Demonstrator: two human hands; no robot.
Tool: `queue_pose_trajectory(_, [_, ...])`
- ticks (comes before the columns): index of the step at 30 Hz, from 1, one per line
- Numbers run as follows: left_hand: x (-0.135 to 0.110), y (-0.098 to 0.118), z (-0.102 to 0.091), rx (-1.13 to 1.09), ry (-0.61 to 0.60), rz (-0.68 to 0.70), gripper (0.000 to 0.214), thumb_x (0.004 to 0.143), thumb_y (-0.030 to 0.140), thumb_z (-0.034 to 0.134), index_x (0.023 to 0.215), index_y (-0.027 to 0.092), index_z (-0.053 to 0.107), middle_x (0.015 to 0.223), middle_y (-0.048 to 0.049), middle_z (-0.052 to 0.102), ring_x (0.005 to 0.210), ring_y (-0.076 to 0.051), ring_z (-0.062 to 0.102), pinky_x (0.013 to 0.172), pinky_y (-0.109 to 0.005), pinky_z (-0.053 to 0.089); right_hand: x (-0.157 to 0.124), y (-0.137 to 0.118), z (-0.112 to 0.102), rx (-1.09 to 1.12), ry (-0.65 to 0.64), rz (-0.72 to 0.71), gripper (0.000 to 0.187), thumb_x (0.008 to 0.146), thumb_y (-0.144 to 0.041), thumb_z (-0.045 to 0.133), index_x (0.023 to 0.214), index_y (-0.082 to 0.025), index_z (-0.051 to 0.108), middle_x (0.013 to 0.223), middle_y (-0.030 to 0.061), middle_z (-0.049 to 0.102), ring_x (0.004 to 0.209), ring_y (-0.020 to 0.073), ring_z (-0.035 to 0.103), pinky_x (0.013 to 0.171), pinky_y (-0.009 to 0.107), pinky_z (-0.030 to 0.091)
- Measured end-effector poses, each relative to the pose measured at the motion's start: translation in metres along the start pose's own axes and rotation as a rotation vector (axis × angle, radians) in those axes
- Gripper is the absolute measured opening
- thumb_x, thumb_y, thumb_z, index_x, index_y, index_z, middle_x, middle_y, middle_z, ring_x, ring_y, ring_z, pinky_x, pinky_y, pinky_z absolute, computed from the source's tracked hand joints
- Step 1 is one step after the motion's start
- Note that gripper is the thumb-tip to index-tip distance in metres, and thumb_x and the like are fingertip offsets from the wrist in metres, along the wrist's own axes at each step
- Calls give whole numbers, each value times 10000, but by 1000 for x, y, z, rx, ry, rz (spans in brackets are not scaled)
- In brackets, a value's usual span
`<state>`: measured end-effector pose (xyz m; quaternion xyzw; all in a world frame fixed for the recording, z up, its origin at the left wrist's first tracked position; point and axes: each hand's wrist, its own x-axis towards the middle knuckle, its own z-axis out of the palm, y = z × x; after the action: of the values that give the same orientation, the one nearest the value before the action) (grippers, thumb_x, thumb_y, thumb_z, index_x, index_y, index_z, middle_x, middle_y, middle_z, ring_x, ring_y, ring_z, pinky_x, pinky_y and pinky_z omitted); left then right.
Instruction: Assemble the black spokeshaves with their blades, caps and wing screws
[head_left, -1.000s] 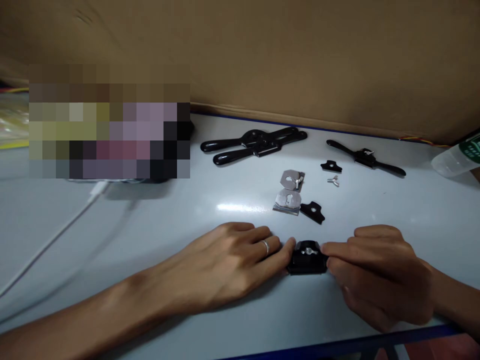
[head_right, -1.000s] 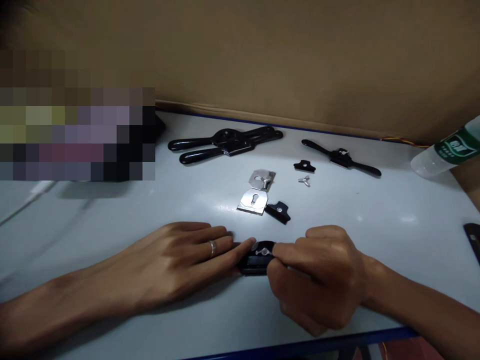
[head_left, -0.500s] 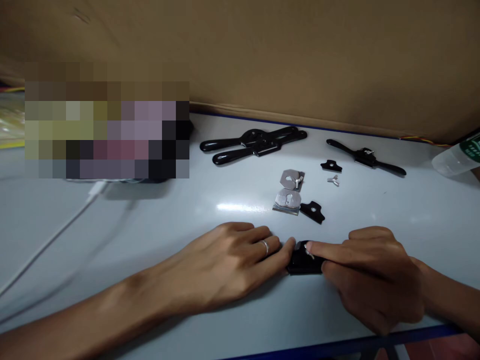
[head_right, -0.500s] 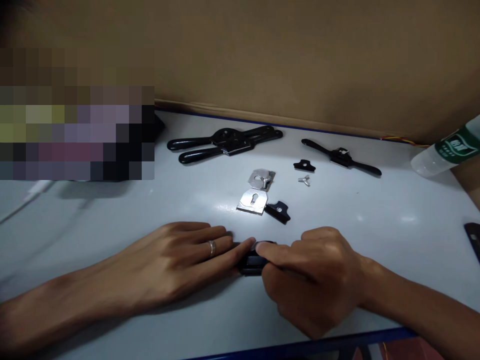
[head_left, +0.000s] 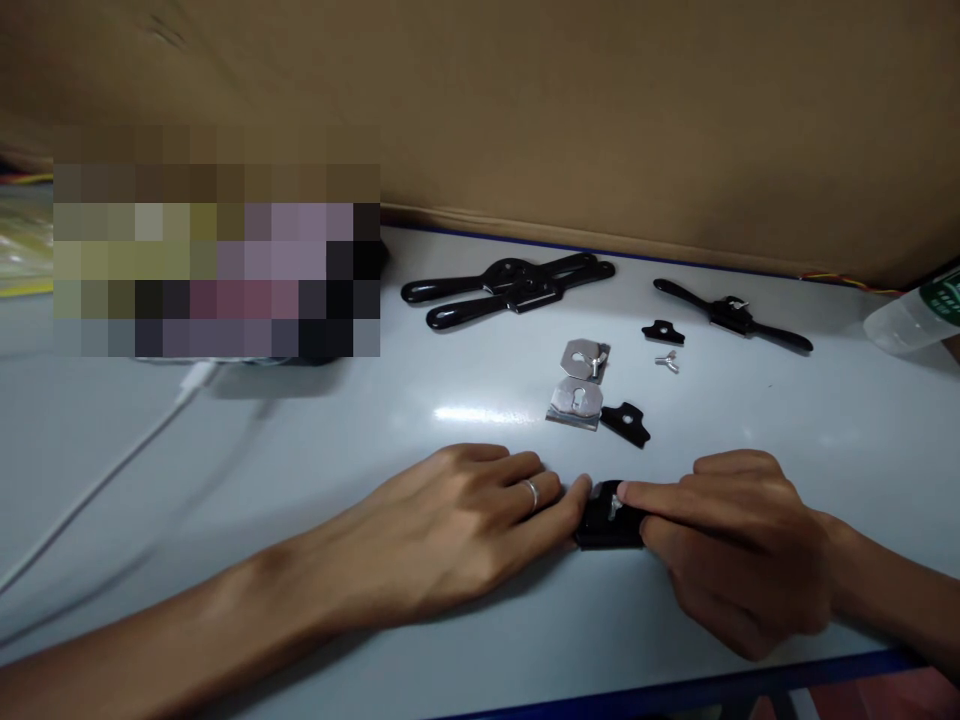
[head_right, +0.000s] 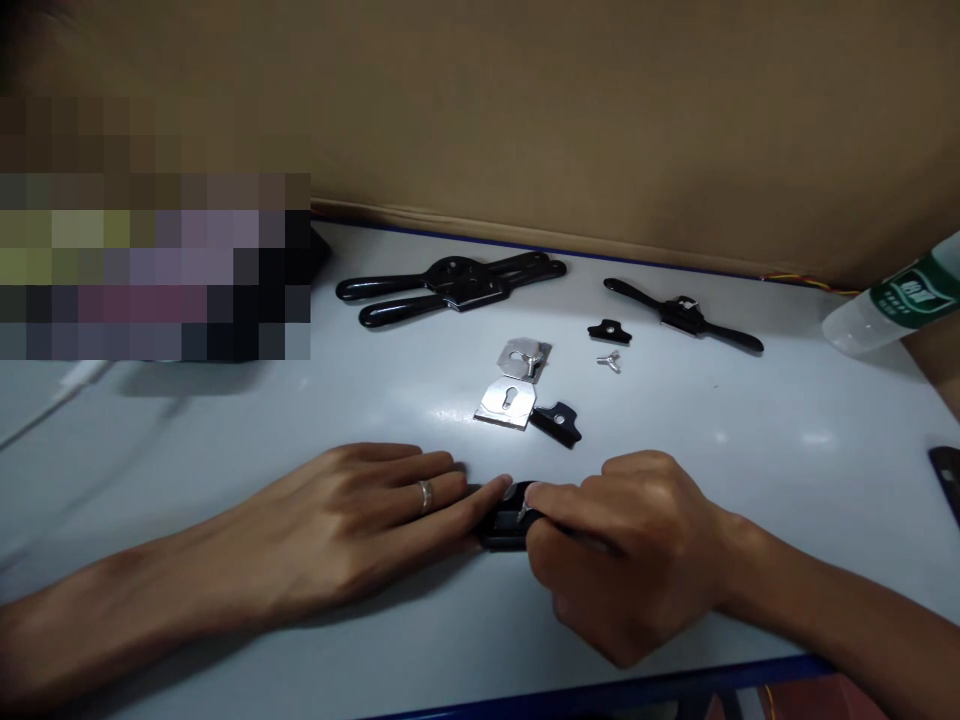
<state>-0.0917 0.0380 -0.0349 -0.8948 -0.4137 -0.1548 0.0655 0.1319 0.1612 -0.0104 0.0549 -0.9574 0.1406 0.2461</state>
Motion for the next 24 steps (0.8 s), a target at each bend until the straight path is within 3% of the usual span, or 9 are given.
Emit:
queue_pose_trajectory(11, [-1,0,0,13,1,4,286,1017,49,323,1199,43,544,754,-18,646,610,-171,570,493,-325,467,-1,3,0,-29,-43,-3,208,789,-59,438,796,-162,619,794,8,737,469,81,512,439,250,411])
queue_pose_trajectory(18, [-3,1,1,9,-13,0,255,1021,76,369,1191,42,556,764,-16,638,619,-176,565,500,-328,430,-6,5,2,-69,34,10,214,811,-39,467,857,-158,639,809,-6,756,561,82,628,511,215,510])
queue_pose_trajectory(24, [0,1,0,6,-7,3,264,1016,49,359,1188,33,559,768,-19,636,621,-178,556,503,-334,419,-3,6,2,-115,45,18,213,802,-30,486,801,-144,665,799,21,768,535,101,649,468,238,502])
